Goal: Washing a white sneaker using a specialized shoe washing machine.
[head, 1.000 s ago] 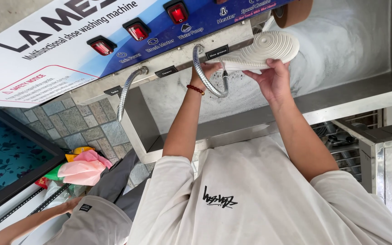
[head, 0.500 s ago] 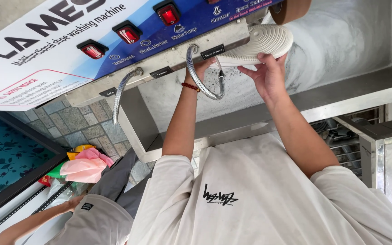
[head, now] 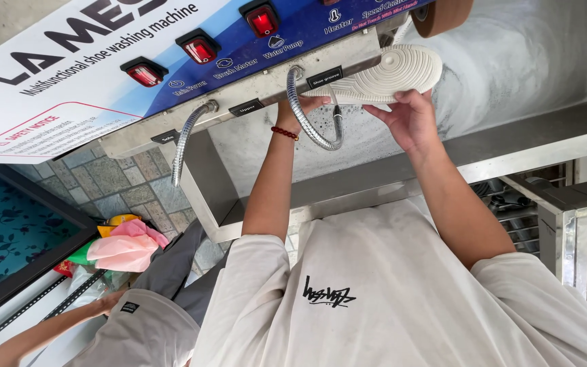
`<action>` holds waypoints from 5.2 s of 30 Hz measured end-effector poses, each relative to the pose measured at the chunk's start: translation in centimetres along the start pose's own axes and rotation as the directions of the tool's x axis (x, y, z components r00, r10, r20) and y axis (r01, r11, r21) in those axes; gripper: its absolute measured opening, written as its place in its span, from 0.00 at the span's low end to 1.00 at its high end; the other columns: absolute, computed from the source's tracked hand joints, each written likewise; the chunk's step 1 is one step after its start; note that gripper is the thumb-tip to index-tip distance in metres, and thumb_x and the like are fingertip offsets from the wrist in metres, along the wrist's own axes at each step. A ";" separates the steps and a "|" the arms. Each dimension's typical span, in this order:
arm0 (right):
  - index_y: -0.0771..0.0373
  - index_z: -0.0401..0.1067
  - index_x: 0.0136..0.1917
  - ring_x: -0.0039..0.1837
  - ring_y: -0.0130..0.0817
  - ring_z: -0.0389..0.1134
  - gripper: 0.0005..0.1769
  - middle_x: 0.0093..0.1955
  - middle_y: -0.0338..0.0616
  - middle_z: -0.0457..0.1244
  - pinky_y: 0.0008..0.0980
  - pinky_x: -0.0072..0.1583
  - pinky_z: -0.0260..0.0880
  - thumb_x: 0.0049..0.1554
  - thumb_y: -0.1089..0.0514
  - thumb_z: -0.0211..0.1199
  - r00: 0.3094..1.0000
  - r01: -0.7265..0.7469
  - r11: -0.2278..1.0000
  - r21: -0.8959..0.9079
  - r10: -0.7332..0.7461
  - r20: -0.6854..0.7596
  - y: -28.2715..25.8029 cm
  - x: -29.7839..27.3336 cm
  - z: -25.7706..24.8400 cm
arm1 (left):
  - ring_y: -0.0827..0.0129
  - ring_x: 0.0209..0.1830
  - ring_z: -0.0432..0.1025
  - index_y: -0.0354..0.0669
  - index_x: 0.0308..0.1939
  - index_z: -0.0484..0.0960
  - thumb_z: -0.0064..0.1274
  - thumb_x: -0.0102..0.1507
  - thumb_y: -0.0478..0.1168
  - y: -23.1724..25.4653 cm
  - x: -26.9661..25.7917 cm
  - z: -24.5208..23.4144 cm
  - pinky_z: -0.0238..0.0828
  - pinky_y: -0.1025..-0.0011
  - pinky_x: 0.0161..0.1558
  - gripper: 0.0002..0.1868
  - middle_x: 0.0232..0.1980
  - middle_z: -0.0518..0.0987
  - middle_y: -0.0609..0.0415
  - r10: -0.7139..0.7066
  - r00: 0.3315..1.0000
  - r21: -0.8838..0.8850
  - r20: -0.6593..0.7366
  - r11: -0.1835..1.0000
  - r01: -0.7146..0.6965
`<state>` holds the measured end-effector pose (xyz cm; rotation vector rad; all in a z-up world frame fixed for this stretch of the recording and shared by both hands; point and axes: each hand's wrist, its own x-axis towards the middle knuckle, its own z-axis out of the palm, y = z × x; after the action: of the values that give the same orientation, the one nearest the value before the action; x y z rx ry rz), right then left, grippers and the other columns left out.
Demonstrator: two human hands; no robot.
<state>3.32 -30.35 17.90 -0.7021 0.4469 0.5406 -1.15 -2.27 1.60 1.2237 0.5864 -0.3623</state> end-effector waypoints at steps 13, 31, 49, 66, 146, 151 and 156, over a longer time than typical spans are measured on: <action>0.51 0.47 0.74 0.74 0.58 0.62 0.38 0.73 0.54 0.55 0.68 0.70 0.64 0.53 0.64 0.56 0.999 0.013 0.996 0.085 -0.010 -0.035 -0.3 2.6 1.1 | 0.55 0.70 0.67 0.34 0.67 0.67 0.65 0.58 0.50 -4.3 6.9 -2.6 0.66 0.62 0.70 0.40 0.69 0.72 0.42 -0.025 1.000 0.102 0.016 0.995 0.023; 0.70 0.61 0.75 0.75 0.55 0.63 0.43 0.72 0.56 0.62 0.59 0.79 0.59 0.45 0.59 0.59 0.980 -0.151 0.975 0.164 0.126 0.154 0.4 1.9 -5.9 | 0.59 0.63 0.74 0.35 0.64 0.71 0.82 0.43 0.42 7.4 -9.6 4.7 0.73 0.62 0.66 0.50 0.62 0.77 0.46 0.562 0.802 0.509 0.205 0.639 -0.577; 0.46 0.40 0.78 0.72 0.48 0.59 0.50 0.73 0.43 0.54 0.62 0.62 0.67 0.47 0.62 0.57 0.988 -0.156 0.981 -0.118 0.157 -0.001 6.4 -6.3 5.6 | 0.51 0.71 0.64 0.50 0.61 0.70 0.75 0.46 0.35 5.0 -17.6 8.6 0.64 0.53 0.73 0.42 0.65 0.71 0.53 0.896 0.439 0.709 0.067 0.267 -0.653; 0.70 0.65 0.70 0.63 0.35 0.70 0.45 0.63 0.54 0.68 0.27 0.66 0.68 0.40 0.60 0.73 0.996 -0.007 0.293 -0.956 -0.082 -0.032 3.2 -5.9 3.2 | 0.59 0.69 0.65 0.47 0.74 0.62 0.54 0.65 0.50 2.5 -12.1 2.2 0.67 0.57 0.60 0.35 0.73 0.67 0.53 0.214 0.827 0.126 -0.521 0.977 -0.173; 0.69 0.79 0.50 0.47 0.27 0.74 0.15 0.47 0.43 0.74 0.28 0.49 0.75 0.52 0.62 0.79 0.865 0.490 0.421 -0.763 -0.346 0.364 6.8 7.4 5.3 | 0.52 0.68 0.67 0.37 0.67 0.68 0.38 0.72 0.51 -2.1 2.1 -6.5 0.67 0.50 0.68 0.25 0.68 0.71 0.45 -0.311 0.833 -0.842 -0.458 0.452 -0.294; 0.68 0.80 0.48 0.42 0.26 0.74 0.14 0.43 0.44 0.73 0.27 0.45 0.75 0.53 0.58 0.80 0.926 0.347 0.377 -0.859 -0.285 0.249 6.8 6.9 6.0 | 0.50 0.68 0.66 0.39 0.68 0.66 0.34 0.72 0.54 -1.0 0.9 -5.4 0.66 0.44 0.66 0.27 0.68 0.69 0.43 -0.444 0.786 -0.841 -0.431 0.514 -0.170; 0.68 0.82 0.47 0.42 0.29 0.76 0.14 0.43 0.46 0.74 0.28 0.45 0.76 0.51 0.58 0.79 0.948 0.271 0.383 -0.883 -0.265 0.176 7.0 6.4 6.3 | 0.48 0.67 0.68 0.36 0.66 0.67 0.34 0.72 0.47 -3.4 1.0 -6.4 0.68 0.44 0.65 0.24 0.69 0.70 0.41 -0.413 0.818 -0.842 -0.401 0.517 -0.152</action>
<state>5.38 -19.44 15.32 -1.8155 -0.0383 0.4391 -3.69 2.79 -3.01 0.2543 1.2177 0.2079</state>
